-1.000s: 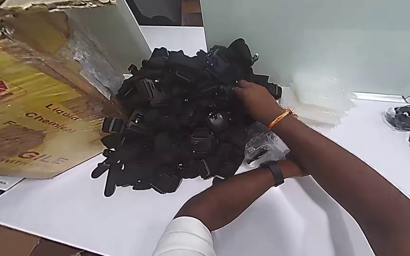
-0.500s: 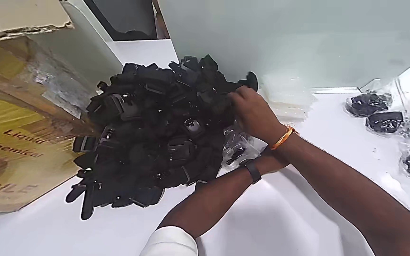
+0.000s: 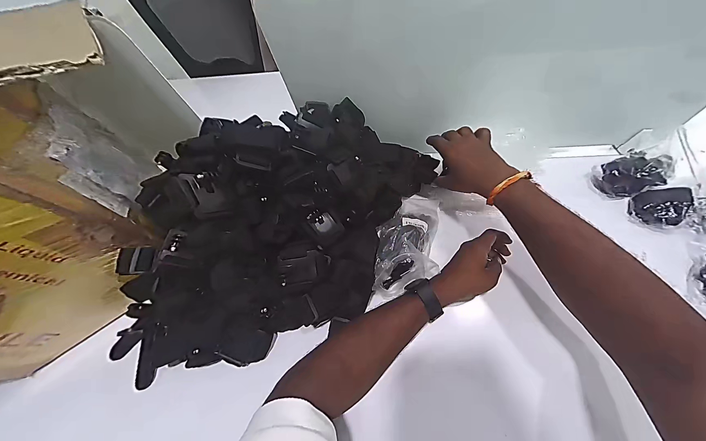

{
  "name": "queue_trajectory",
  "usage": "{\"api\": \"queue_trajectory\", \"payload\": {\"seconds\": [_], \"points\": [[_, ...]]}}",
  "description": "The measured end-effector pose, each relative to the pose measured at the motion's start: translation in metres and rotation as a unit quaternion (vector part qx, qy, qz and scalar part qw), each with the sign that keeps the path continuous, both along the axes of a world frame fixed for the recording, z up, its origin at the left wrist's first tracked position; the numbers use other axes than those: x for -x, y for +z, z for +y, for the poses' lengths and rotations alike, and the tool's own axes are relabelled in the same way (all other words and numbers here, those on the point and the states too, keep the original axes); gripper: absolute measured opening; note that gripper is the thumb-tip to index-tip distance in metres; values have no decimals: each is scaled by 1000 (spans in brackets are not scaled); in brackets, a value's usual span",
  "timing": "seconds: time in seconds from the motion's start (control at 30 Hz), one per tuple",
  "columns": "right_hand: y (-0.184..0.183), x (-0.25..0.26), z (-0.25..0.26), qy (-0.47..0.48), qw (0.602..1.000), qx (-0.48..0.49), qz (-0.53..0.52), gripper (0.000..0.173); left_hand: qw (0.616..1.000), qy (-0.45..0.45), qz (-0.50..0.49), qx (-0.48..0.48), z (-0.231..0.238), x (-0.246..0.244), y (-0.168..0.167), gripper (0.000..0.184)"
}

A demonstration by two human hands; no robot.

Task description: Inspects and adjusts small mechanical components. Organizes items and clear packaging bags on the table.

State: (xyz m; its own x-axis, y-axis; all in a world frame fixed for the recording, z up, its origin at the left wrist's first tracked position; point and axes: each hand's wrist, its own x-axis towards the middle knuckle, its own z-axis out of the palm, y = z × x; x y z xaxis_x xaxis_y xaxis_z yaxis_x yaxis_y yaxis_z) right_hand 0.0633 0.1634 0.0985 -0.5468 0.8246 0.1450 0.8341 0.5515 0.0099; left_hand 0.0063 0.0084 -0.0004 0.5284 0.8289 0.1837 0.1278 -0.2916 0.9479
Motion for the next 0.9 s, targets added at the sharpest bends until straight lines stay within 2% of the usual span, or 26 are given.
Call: {"api": "queue_trajectory", "payload": {"seconds": [0.07,0.27,0.4,0.53,0.67,0.77,0.83,0.9], "points": [[-9,9,2,21,999,-19,-21,74,1000,-4,-2,-3,0,1,2,36],[-26,37,1,95,990,-35,-99,40,999,1,9,-38,-2,5,4,23],[-22,39,1,116,989,-53,-81,25,999,-4,20,-33,-2,4,6,24],[7,39,-3,76,996,-48,15,24,999,-15,12,-34,-1,4,5,33],[51,40,0,17,983,-64,172,31,1000,-22,3,-22,-1,3,4,39],[89,54,-2,-31,944,-175,277,36,1000,-24,11,-15,0,2,5,38],[107,73,-5,-47,892,-258,368,20,999,-22,17,-19,-1,3,7,37],[112,99,-11,-23,865,-281,416,14,998,-3,17,-53,-5,5,7,32]]}}
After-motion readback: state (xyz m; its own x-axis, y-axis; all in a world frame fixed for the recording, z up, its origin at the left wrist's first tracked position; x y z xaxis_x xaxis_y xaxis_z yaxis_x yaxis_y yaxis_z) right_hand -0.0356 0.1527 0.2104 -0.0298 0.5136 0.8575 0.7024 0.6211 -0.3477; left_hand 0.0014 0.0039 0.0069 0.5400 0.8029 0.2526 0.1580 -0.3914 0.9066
